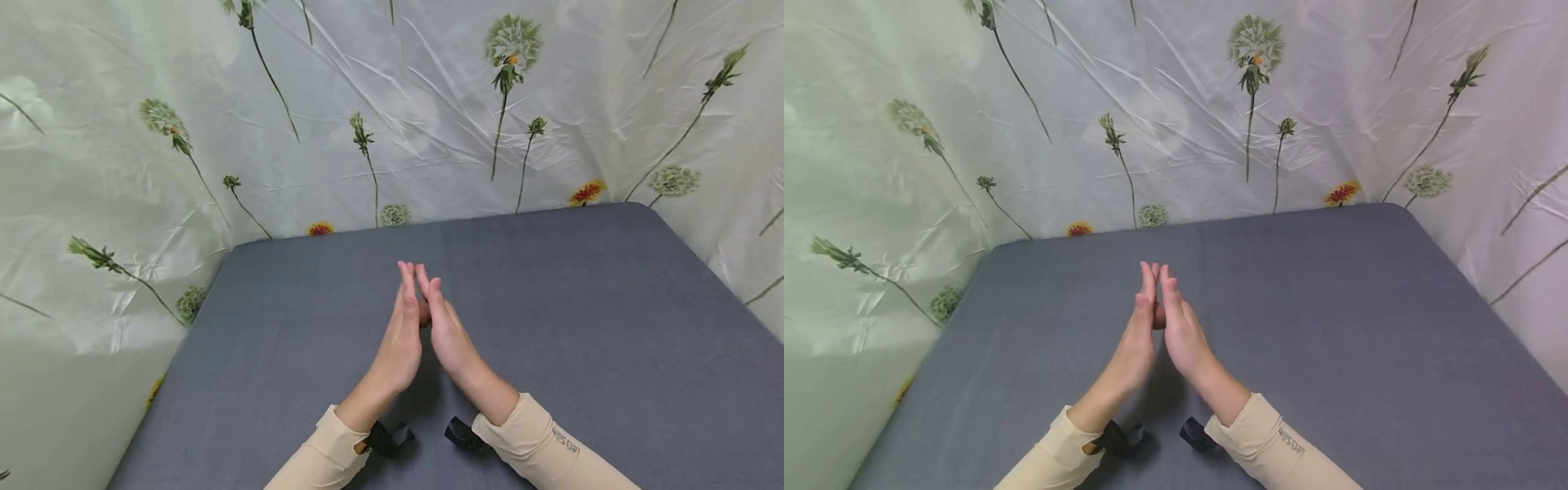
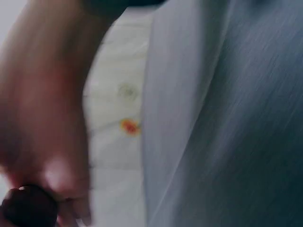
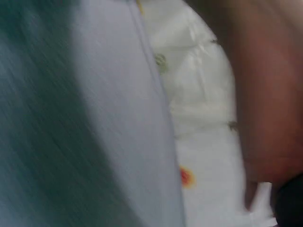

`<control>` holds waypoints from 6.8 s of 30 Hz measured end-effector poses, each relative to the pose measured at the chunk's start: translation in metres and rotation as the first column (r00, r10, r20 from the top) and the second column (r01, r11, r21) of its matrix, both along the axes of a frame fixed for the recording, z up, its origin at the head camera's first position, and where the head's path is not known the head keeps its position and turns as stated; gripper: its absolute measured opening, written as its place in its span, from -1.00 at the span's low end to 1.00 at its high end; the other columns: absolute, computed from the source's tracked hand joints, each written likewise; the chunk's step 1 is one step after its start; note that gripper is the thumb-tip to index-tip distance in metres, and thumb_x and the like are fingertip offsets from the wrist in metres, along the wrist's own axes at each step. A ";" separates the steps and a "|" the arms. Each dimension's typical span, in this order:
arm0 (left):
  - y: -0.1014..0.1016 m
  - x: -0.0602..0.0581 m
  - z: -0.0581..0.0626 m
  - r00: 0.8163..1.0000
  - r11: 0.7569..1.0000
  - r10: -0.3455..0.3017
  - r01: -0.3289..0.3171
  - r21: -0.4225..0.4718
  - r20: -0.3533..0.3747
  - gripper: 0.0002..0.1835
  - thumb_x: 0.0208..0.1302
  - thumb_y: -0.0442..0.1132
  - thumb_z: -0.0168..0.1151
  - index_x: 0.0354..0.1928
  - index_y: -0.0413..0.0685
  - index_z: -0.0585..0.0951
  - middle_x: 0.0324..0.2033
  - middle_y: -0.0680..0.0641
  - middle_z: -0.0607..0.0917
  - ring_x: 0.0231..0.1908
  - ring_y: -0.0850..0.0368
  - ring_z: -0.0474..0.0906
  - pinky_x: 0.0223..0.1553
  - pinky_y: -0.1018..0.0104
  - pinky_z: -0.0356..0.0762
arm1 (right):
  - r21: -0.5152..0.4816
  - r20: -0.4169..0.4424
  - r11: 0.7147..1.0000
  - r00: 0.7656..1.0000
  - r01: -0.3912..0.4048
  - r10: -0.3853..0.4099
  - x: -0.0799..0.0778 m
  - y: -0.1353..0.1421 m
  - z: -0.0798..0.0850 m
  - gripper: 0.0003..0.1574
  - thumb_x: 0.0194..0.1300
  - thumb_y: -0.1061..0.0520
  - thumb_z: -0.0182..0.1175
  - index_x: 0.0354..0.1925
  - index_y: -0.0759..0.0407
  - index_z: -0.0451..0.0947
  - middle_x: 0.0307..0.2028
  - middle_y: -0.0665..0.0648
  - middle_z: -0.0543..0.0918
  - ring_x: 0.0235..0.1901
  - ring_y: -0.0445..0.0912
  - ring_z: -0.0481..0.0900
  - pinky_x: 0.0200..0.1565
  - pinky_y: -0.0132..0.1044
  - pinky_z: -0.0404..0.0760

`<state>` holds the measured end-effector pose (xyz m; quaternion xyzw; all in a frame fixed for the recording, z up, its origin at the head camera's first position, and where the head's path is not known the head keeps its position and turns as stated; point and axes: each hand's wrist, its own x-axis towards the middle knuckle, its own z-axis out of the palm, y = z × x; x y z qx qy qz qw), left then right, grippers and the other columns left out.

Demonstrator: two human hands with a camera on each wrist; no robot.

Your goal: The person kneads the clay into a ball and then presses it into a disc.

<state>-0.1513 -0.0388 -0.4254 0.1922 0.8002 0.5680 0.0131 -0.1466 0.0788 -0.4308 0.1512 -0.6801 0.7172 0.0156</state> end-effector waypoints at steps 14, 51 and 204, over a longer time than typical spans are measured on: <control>-0.026 -0.026 0.004 0.988 0.994 0.099 -0.103 0.028 0.117 -0.14 0.59 0.49 -0.68 0.74 0.29 -0.38 0.75 0.10 -0.05 0.20 -0.12 0.47 0.27 0.01 0.40 | 0.007 -0.011 0.998 0.998 -0.061 0.061 0.022 -0.021 -0.002 -0.20 0.82 -0.13 -0.61 0.71 0.30 -0.07 0.73 0.17 -0.01 0.74 0.07 -0.17 0.68 0.08 -0.15; 0.001 -0.006 -0.006 0.994 0.996 -0.087 0.088 -0.026 0.064 -0.09 0.53 0.55 -0.73 0.71 0.28 -0.48 0.75 0.12 -0.30 0.74 0.06 -0.38 0.68 -0.29 -0.23 | -0.001 0.006 0.999 0.999 0.032 -0.032 -0.008 0.011 0.009 -0.10 0.78 -0.29 -0.59 0.74 0.23 -0.13 0.75 0.14 -0.05 0.74 0.06 -0.11 0.70 0.17 -0.18; -0.027 -0.028 -0.003 0.980 0.988 0.035 -0.064 0.138 0.197 0.00 0.38 0.68 -0.78 0.71 0.40 -0.47 0.76 0.08 -0.21 0.61 -0.15 0.23 0.57 -0.17 0.18 | 0.063 -0.074 0.996 0.995 -0.061 0.066 0.020 -0.020 -0.003 -0.23 0.82 -0.10 -0.61 0.73 0.25 -0.14 0.75 0.13 -0.09 0.75 0.08 -0.30 0.65 -0.38 -0.20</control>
